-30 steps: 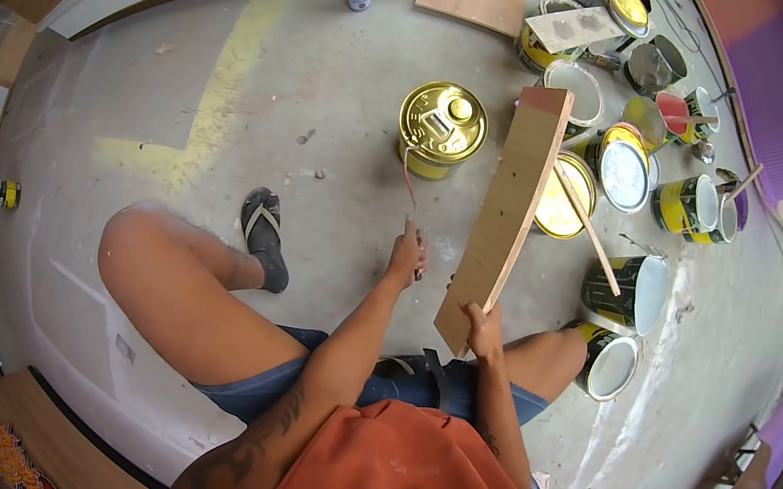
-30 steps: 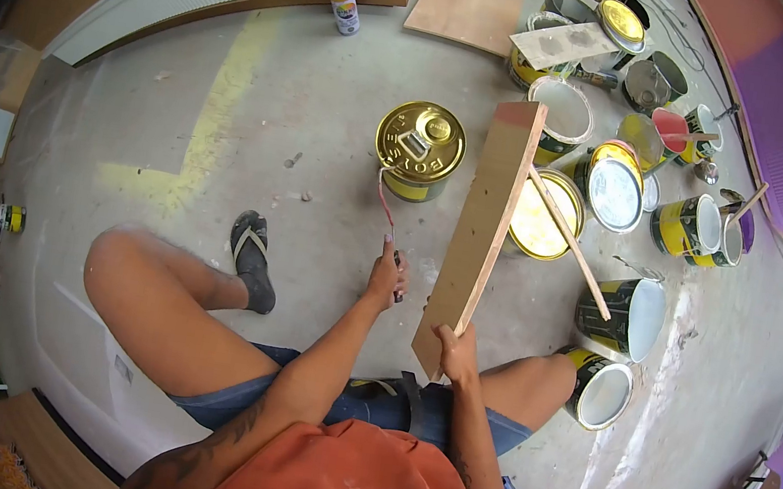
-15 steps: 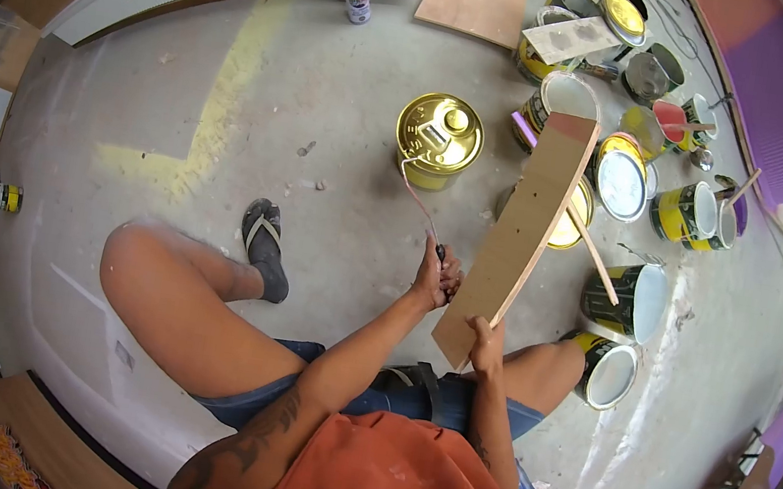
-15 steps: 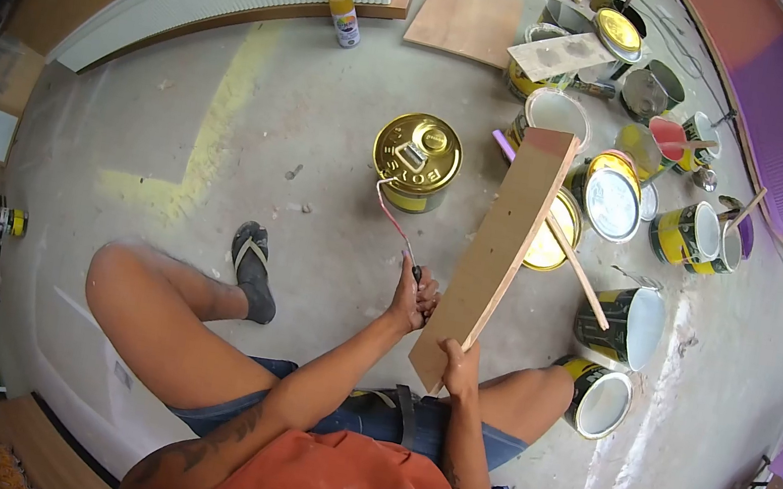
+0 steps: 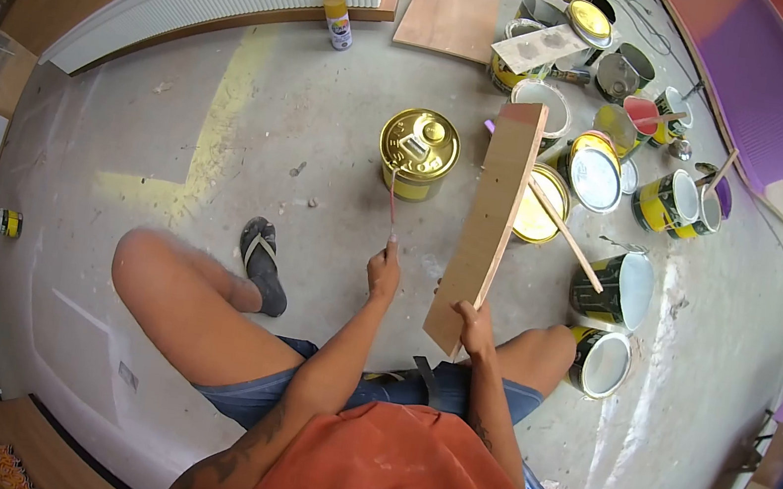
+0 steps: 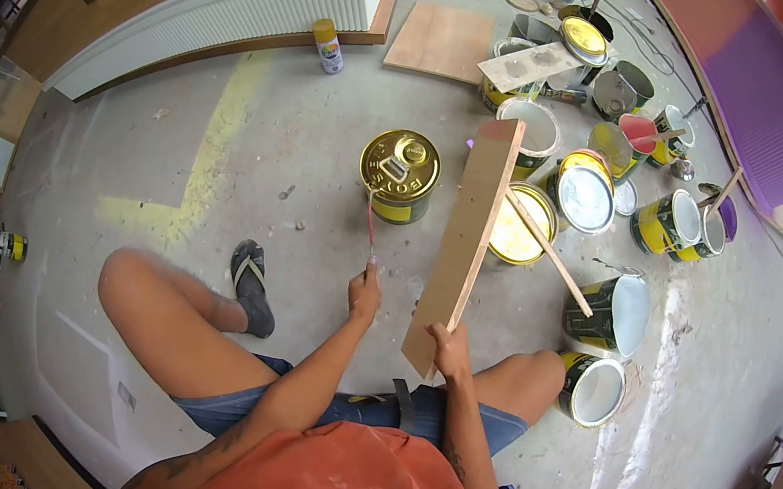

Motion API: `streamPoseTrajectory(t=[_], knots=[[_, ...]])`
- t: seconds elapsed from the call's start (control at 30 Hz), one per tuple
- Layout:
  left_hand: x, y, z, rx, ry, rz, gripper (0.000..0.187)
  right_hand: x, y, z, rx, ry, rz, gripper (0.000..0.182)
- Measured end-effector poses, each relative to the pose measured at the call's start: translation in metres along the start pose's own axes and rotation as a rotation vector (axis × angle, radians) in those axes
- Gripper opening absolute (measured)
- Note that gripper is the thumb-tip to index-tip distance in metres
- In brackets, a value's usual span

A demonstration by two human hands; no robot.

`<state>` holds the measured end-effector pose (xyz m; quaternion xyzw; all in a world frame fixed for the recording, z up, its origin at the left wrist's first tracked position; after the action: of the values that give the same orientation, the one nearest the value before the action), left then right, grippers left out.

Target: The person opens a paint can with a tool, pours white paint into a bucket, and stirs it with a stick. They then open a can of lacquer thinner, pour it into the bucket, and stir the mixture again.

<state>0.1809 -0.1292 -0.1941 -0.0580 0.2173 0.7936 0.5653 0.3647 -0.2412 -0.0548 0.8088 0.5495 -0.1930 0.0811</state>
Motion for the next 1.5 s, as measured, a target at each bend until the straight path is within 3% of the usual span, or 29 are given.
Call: streamPoseTrajectory(t=[0.03, 0.07, 0.13, 0.27, 0.47, 0.57, 0.63, 0.67, 0.77, 0.83, 1.33, 1.5], knots=[[-0.006, 0.0, 0.005, -0.04, 0.152, -0.101, 0.064, 0.001, -0.001, 0.0, -0.027, 0.009, -0.009, 0.044], [-0.014, 0.002, 0.018, -0.038, 0.146, -0.099, 0.064, 0.002, -0.003, 0.0, -0.051, 0.019, -0.019, 0.044], [-0.047, -0.007, 0.033, -0.392, 0.58, -0.244, 0.063, 0.004, -0.004, 0.002, -0.03, 0.008, -0.022, 0.044], [-0.052, -0.02, 0.044, -0.422, 0.544, -0.325, 0.062, 0.005, -0.002, 0.001, -0.035, 0.001, -0.021, 0.044], [-0.059, -0.014, 0.045, -0.382, 0.675, -0.139, 0.063, 0.005, 0.002, 0.0, -0.008, 0.029, -0.023, 0.043], [-0.057, -0.006, 0.044, -0.272, 0.546, -0.097, 0.059, 0.006, 0.001, -0.002, 0.015, 0.021, -0.027, 0.044], [-0.057, -0.005, 0.056, 0.002, 0.265, -0.082, 0.054, 0.004, 0.0, -0.007, 0.025, 0.019, -0.031, 0.044], [-0.057, -0.006, 0.056, 0.002, 0.265, -0.08, 0.054, 0.003, 0.0, -0.01, 0.035, 0.016, -0.03, 0.045], [-0.06, -0.015, 0.054, -0.13, 0.436, -0.144, 0.042, 0.001, 0.004, -0.01, 0.009, 0.016, -0.028, 0.046], [-0.062, -0.018, 0.055, -0.287, 0.688, -0.239, 0.036, 0.001, 0.005, -0.01, 0.018, 0.014, -0.023, 0.046], [-0.07, -0.023, 0.067, -0.615, 0.891, -0.697, 0.041, 0.005, 0.005, -0.012, 0.112, -0.02, -0.002, 0.048], [-0.074, -0.03, 0.069, -0.704, 0.911, -0.692, 0.042, 0.01, 0.004, -0.014, 0.152, -0.027, 0.015, 0.045]])
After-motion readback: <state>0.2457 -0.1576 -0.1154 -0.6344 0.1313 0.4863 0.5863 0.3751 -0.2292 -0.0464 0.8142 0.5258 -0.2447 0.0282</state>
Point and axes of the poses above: each hand's wrist, its own x-axis towards the middle knuckle, its own y-axis out of the back of the hand, z = x × y, the point moved 5 cm from there along x, towards the middle knuckle, and after that the axes turned 9 degrees about z, right-handed, at the moved point
